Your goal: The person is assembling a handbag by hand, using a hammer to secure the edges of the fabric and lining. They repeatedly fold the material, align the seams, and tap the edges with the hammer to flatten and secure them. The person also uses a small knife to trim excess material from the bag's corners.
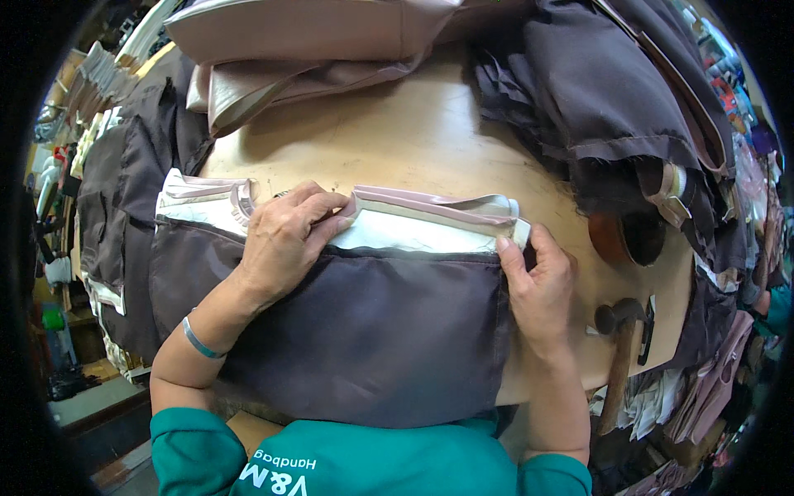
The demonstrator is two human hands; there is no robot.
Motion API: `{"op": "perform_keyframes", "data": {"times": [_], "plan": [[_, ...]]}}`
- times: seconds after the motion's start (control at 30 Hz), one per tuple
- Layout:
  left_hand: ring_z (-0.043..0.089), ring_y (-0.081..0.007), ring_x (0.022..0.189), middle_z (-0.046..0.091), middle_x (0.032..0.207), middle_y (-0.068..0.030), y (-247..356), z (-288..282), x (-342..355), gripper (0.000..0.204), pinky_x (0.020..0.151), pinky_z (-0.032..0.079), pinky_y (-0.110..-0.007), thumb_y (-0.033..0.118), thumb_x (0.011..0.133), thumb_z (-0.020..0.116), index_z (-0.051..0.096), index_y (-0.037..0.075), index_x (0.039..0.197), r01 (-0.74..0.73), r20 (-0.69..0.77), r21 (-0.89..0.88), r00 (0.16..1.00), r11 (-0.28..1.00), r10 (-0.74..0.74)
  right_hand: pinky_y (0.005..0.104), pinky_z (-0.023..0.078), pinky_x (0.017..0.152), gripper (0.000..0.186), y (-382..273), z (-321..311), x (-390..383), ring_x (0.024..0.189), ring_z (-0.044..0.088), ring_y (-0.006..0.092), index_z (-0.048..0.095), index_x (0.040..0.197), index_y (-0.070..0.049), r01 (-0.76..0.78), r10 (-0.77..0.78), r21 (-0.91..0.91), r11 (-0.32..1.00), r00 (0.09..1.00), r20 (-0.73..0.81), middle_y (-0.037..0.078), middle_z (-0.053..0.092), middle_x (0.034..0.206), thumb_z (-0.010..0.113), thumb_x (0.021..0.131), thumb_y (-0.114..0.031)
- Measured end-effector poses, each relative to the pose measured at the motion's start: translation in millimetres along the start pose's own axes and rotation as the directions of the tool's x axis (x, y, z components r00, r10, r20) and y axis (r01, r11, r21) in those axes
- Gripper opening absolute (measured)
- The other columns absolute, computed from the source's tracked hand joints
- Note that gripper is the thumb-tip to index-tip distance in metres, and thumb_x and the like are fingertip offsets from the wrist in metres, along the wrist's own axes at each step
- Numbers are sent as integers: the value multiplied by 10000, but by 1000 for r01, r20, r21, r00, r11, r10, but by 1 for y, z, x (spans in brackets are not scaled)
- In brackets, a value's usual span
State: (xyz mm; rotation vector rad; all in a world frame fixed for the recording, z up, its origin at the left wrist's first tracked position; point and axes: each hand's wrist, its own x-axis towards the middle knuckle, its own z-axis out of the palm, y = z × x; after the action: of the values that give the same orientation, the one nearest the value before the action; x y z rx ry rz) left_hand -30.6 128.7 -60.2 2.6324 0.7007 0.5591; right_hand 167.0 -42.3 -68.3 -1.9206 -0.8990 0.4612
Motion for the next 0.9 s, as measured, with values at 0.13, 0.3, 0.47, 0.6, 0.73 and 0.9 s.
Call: {"op": "perform_keyframes", "data": {"times": [0.13,0.3,0.47,0.6,0.73,0.9], "plan": [[592,-238,669,579,774,-87,1,-1,5,146,603,456,-329,135,770,633,629,34,877,-26,48,58,999,998,23,271,371,544,207,0,0,2,572,418,97,544,802,21,-70,71,23,997,997,-30,48,479,601,583,835,-179],[591,-225,668,577,781,-85,2,0,8,139,599,454,-319,114,765,636,626,24,871,-14,79,42,997,999,10,331,392,537,199,-1,-5,5,538,499,216,539,772,12,-43,34,-226,973,998,-47,121,529,615,579,827,-175],[562,-195,634,562,759,-84,4,-1,9,136,576,445,-304,98,753,652,608,20,855,22,100,36,995,999,-26,400,413,601,185,2,-5,9,641,558,321,550,775,-7,-92,85,-277,957,996,-38,153,575,690,566,810,-189],[506,-168,575,548,733,-74,4,0,9,116,534,402,-284,74,753,644,602,18,845,33,107,-4,994,999,-33,418,420,630,171,5,-3,11,688,571,340,552,768,-16,-98,93,-280,955,995,-31,155,595,728,546,813,-181],[499,-164,570,551,729,-74,4,-1,10,118,530,397,-278,65,749,643,601,16,849,37,110,-26,993,999,-34,423,424,642,178,-1,-5,12,700,574,341,543,750,-20,-74,67,-341,937,997,-33,153,599,732,538,821,-183],[494,-160,573,557,740,-72,4,1,9,123,537,395,-275,56,752,634,600,16,864,37,100,-60,995,998,-31,422,428,655,184,-2,-3,12,736,578,334,544,760,-31,-100,93,-378,921,995,-35,137,608,761,535,826,-203]]}}
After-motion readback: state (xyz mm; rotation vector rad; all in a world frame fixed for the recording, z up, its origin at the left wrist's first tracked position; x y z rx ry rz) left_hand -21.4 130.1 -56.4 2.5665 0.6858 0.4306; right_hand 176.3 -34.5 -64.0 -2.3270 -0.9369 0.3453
